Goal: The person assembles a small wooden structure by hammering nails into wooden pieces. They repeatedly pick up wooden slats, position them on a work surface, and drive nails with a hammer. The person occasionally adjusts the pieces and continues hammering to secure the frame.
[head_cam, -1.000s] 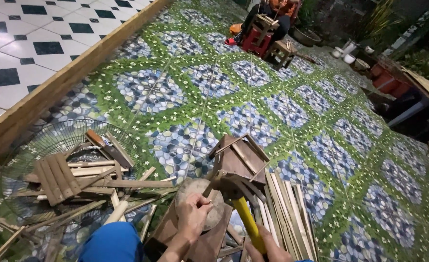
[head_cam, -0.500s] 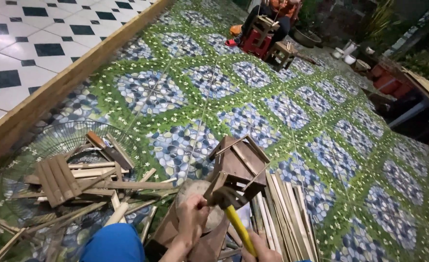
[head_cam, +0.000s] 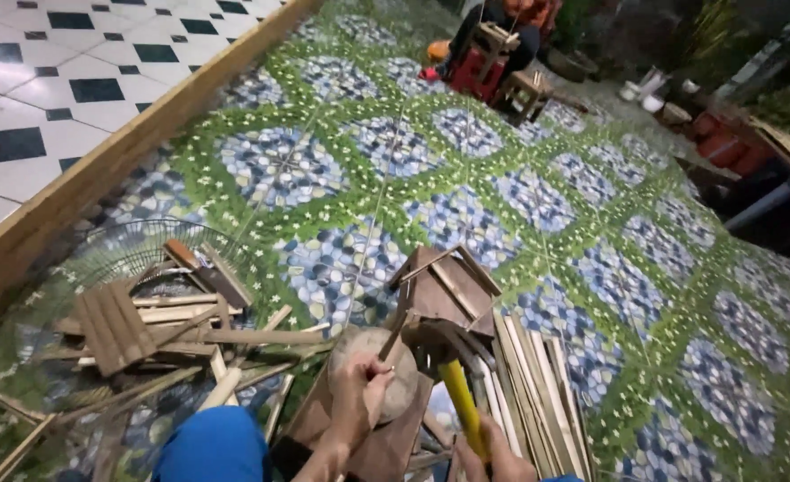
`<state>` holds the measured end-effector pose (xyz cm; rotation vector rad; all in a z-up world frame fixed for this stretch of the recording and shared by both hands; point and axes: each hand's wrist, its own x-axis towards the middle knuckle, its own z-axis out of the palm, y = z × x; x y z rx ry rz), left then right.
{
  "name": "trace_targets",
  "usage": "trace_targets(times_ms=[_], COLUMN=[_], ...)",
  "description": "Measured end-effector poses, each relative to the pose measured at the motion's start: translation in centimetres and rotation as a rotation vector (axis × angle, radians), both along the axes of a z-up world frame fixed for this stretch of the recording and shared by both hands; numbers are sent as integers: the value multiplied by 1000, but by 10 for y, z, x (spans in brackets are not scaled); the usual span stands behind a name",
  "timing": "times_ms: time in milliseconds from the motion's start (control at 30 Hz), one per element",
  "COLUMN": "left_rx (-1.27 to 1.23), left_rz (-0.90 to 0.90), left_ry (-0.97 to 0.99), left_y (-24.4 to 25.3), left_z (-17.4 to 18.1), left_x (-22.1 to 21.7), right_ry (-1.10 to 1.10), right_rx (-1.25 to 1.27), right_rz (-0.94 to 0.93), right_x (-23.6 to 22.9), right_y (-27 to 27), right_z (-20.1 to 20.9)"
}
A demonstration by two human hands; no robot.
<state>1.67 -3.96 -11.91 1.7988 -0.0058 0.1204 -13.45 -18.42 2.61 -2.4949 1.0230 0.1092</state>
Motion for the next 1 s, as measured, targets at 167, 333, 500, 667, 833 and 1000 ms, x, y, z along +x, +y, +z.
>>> trace_targets(times_ms=[167,333,500,667,833,1000], left_rx=[81,151,156,63,31,-24], left_rz=[-133,-126,-155,-97,-78,-58], left_ry=[162,-96,-23,241,255,261], left_y=[16,11,9,7,4,2], left_z=[66,55,55,54,58,54], left_x=[-5,-13,-10,-15,-16,-13], right_ry=[-20,-99,-130,-154,-157,105], right_rx=[615,892,800,771,754,527], right_rz=[127,-115,-135,-244,-314,-1], right_x=[-1,-21,-11,-21,-27,-12], right_y=[-78,-67,-67,-66,-65,-78], right_z=[-93,-98,-85,-95,-113,-133])
